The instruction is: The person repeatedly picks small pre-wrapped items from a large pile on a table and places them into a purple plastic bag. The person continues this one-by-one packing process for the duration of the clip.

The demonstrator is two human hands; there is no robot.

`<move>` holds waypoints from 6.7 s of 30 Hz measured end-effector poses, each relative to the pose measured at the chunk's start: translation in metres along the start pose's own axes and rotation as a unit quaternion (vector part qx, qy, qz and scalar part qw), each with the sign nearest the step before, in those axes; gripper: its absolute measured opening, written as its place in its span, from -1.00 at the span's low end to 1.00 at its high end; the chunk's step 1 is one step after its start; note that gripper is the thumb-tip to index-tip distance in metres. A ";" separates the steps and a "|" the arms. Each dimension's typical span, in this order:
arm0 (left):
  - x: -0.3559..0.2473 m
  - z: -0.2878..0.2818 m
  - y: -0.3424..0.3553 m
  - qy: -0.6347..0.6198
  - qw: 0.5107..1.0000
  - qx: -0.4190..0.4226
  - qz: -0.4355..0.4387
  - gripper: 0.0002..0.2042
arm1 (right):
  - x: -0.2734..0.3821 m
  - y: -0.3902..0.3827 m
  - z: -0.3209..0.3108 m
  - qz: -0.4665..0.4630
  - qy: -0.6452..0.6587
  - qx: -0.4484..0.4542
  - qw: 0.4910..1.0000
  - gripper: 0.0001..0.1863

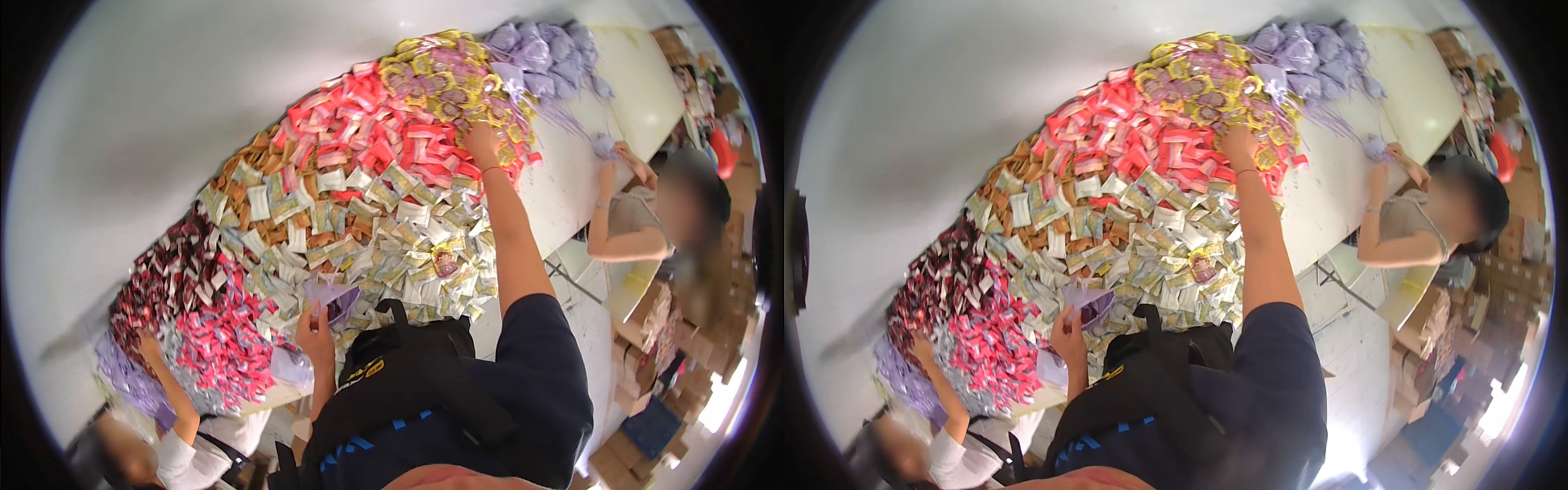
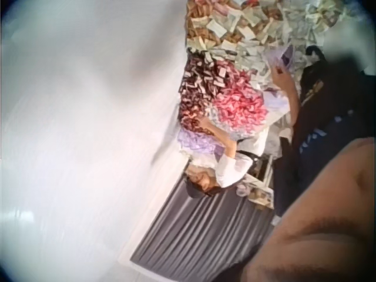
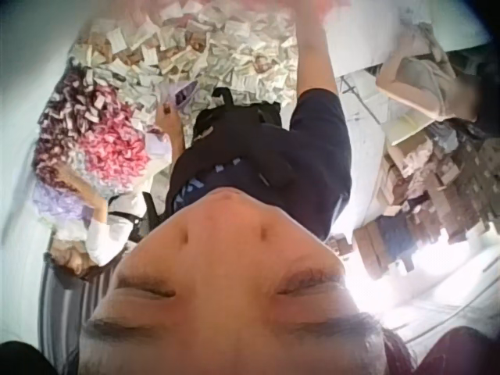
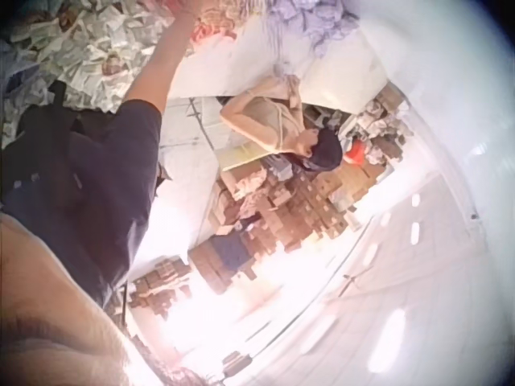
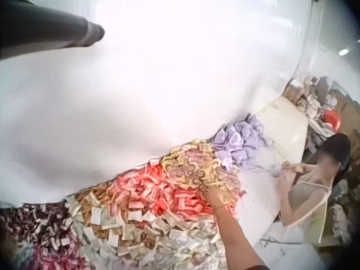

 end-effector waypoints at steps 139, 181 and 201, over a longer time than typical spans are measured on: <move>0.168 -0.101 -0.103 -0.097 0.981 -0.114 -0.126 -0.91 | 0.246 -0.366 0.101 -0.447 0.245 0.127 0.851 -0.64; 0.072 -0.010 -0.015 0.212 0.975 -0.009 -0.071 -0.83 | -0.012 -0.116 -0.015 -0.143 0.155 -0.253 0.944 -0.89; 0.032 -0.004 -0.048 0.110 0.983 -0.108 0.101 -0.84 | 0.162 -0.480 0.099 -0.347 0.409 0.366 0.760 -0.74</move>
Point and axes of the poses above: each hand's wrist, its own y-axis towards the middle knuckle, its own z-axis out of the palm, x = y × z, the point moved 5 cm from there along y, towards the middle knuckle, and after that the axes turned 15 degrees about x, right-handed, at the moved point
